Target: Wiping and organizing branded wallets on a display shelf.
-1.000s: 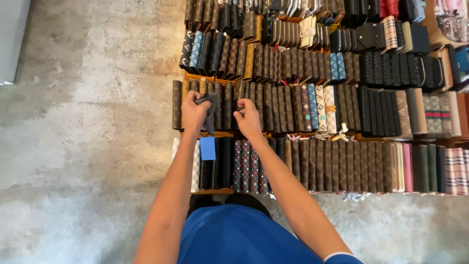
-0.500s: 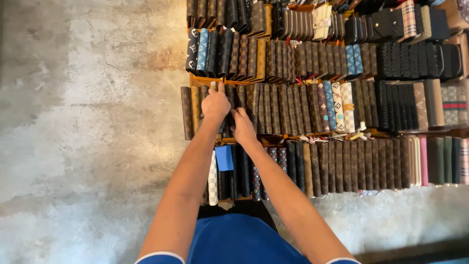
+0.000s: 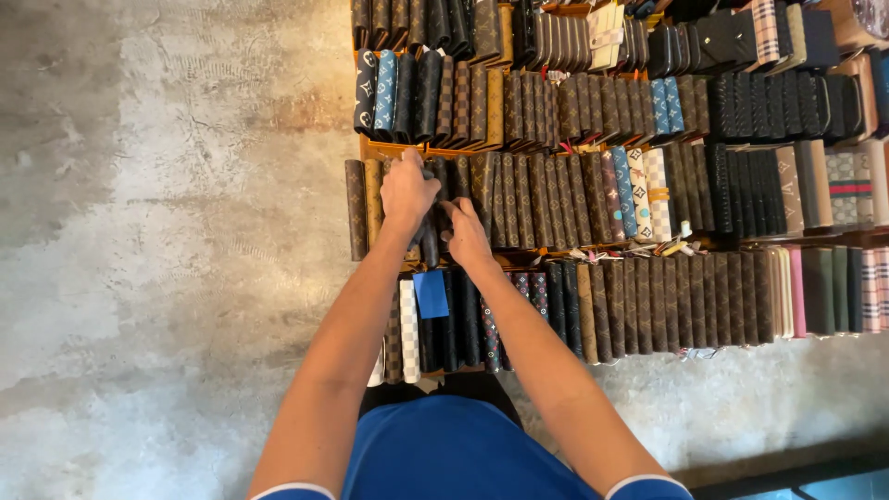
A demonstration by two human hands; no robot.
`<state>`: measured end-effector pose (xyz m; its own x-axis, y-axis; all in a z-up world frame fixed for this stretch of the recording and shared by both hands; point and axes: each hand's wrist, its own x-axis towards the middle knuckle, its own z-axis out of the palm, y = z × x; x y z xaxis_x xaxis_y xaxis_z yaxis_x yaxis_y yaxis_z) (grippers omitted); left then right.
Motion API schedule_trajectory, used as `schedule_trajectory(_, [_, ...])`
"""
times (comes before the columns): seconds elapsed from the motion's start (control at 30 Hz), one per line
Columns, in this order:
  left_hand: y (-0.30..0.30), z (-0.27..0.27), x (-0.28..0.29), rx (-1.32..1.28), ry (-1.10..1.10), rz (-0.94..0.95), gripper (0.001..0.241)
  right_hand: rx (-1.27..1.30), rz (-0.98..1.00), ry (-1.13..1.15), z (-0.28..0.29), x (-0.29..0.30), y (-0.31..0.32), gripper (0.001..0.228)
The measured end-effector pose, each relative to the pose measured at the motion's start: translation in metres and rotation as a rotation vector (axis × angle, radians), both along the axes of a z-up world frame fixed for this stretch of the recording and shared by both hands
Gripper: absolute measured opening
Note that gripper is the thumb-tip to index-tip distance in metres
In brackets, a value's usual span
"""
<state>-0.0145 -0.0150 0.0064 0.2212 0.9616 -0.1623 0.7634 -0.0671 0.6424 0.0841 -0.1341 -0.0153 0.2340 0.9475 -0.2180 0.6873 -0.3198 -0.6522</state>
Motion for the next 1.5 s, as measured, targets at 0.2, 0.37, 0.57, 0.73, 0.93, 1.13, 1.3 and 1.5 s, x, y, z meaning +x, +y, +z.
schedule_trajectory(0.2, [-0.024, 0.068, -0.015, 0.116, -0.098, -0.017, 0.035, 0.375, -0.051, 0.021, -0.142, 0.042, 0.003, 0.052])
schedule_trajectory(0.37, [-0.033, 0.112, -0.013, 0.185, -0.229, -0.066, 0.032, 0.565, 0.108, 0.481, 0.01, 0.01, -0.02, 0.114])
schedule_trajectory(0.57, [-0.017, 0.13, 0.0, 0.03, -0.645, -0.137, 0.038, 0.492, -0.183, 1.254, 0.004, 0.023, -0.054, 0.102])
schedule_trajectory(0.73, [-0.025, 0.111, 0.035, -0.235, -1.078, -0.059, 0.048, 0.381, -0.27, 1.718, 0.012, 0.038, -0.088, 0.082])
schedule_trajectory(0.93, [-0.164, 0.131, 0.041, 0.32, -0.657, -0.398, 0.058, 0.433, -0.345, 1.778, 0.098, 0.052, -0.087, 0.103])
schedule_trajectory(1.13, [-0.179, 0.119, 0.066, 0.611, -0.527, -0.566, 0.045, 0.285, -0.475, 1.279, 0.138, 0.057, -0.149, 0.098])
schedule_trajectory(1.3, [-0.182, 0.165, 0.091, 0.42, -0.536, -0.401, 0.047, 0.484, -0.347, 1.718, 0.097, 0.085, -0.146, 0.086])
schedule_trajectory(1.5, [-0.228, 0.1, 0.045, 0.41, -0.663, -0.715, 0.041, 0.604, -0.105, 1.856, 0.127, 0.13, -0.171, 0.082])
